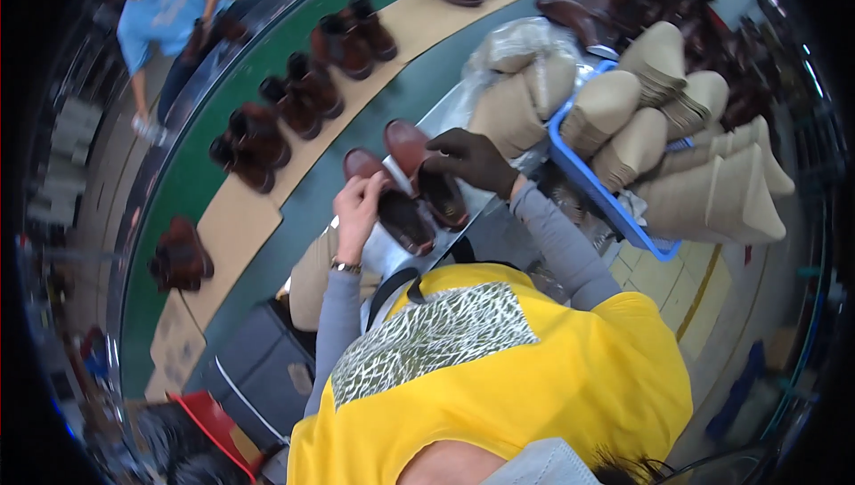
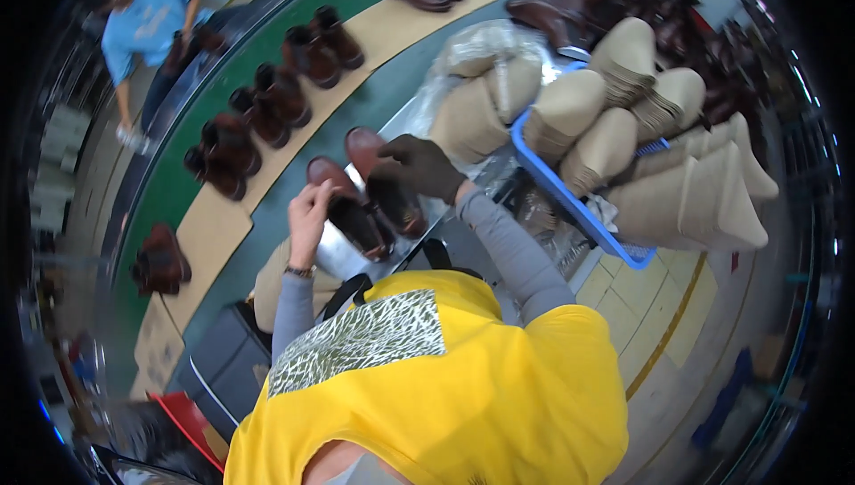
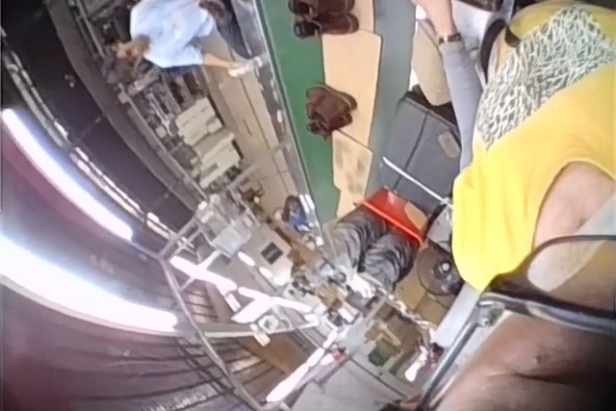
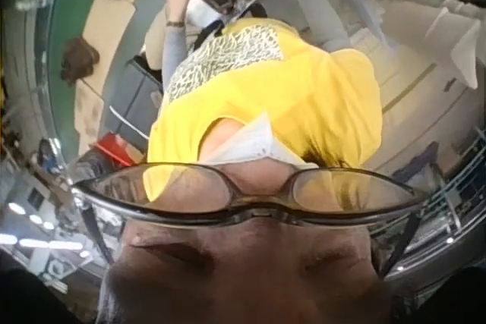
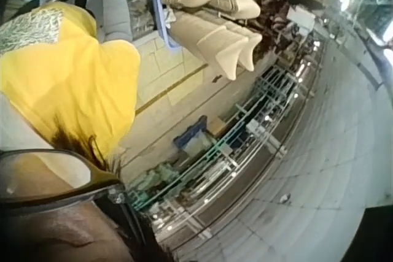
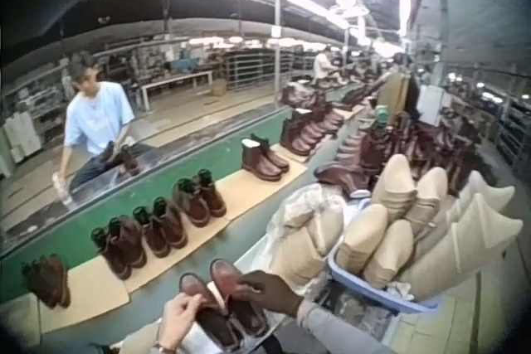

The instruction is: Inserting structural inserts into leather boots and organizing them on a workstation.

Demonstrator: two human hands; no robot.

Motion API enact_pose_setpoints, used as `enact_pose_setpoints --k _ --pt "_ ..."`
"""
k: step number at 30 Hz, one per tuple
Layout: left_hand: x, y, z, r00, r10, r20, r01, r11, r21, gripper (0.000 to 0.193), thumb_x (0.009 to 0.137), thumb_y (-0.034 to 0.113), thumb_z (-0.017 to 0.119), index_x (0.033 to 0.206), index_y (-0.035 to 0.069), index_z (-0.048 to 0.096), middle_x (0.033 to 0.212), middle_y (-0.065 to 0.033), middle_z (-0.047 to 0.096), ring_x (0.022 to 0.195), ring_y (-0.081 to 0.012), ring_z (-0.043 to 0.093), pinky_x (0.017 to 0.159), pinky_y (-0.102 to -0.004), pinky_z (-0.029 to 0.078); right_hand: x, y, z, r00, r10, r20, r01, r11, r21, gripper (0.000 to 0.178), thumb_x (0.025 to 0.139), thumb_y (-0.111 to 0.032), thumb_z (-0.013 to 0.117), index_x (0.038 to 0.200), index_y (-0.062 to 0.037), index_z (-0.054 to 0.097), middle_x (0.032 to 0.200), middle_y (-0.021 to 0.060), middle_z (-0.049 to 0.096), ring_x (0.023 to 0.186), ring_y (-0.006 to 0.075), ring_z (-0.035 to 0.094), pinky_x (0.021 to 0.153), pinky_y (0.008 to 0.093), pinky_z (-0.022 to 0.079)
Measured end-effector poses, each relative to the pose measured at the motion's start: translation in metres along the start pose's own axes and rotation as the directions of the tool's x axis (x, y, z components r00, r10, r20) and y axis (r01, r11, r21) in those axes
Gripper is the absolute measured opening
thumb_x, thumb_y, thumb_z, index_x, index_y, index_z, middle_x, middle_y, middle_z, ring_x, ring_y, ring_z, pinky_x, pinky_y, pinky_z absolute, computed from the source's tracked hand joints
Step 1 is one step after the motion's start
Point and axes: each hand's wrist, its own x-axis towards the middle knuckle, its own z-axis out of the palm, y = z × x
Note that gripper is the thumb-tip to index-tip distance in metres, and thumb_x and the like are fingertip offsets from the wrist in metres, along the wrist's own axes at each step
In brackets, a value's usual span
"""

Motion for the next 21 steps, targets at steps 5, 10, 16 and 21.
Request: enact_pose_setpoints --k 5,10,16,21 --pt "0.049 0.079 0.029 0.909 0.405 0.093 -0.414 0.902 0.119 0.013 0.080 0.012 0.071 0.090 0.004 0.070 0.075 -0.0091 0.059 0.068 -0.0231 0.058 0.063 -0.0329 0.046 -0.060 -0.036 -0.092 0.869 -0.362 -0.338 0.142 0.836 -0.529 0.022 0.075 -0.016 0.069 0.095 -0.0075 0.066 0.100 0.0100 0.063 0.095 0.0279 0.059 0.083 0.0393 0.047" --pt "0.095 0.155 0.122 0.497 0.793 0.352 -0.853 0.521 0.030 0.018 0.080 0.014 0.069 0.097 0.009 0.068 0.086 -0.0078 0.062 0.079 -0.0271 0.060 0.069 -0.0367 0.050 -0.126 -0.042 -0.174 0.890 -0.156 -0.429 -0.287 0.539 -0.792 0.012 0.079 -0.006 0.061 0.090 -0.0065 0.066 0.093 0.0117 0.063 0.088 0.0315 0.059 0.076 0.0411 0.048" --pt "0.133 0.169 0.222 0.272 0.803 0.531 -0.955 0.291 0.050 0.016 0.080 0.011 0.061 0.094 0.010 0.068 0.085 -0.0056 0.063 0.082 -0.0251 0.063 0.068 -0.0369 0.051 -0.170 -0.001 -0.193 0.854 0.123 -0.506 -0.484 0.544 -0.685 0.014 0.079 -0.007 0.055 0.088 -0.0061 0.066 0.093 0.0126 0.062 0.091 0.0319 0.059 0.080 0.0430 0.048" --pt "0.143 0.165 0.239 0.214 0.676 0.705 -0.970 0.232 0.072 0.009 0.080 0.012 0.058 0.085 0.009 0.064 0.081 -0.0060 0.062 0.079 -0.0251 0.065 0.066 -0.0373 0.051 -0.170 0.005 -0.204 0.877 0.135 -0.461 -0.451 0.560 -0.695 0.013 0.079 -0.007 0.055 0.087 -0.0060 0.066 0.089 0.0134 0.062 0.086 0.0329 0.060 0.076 0.0426 0.050"
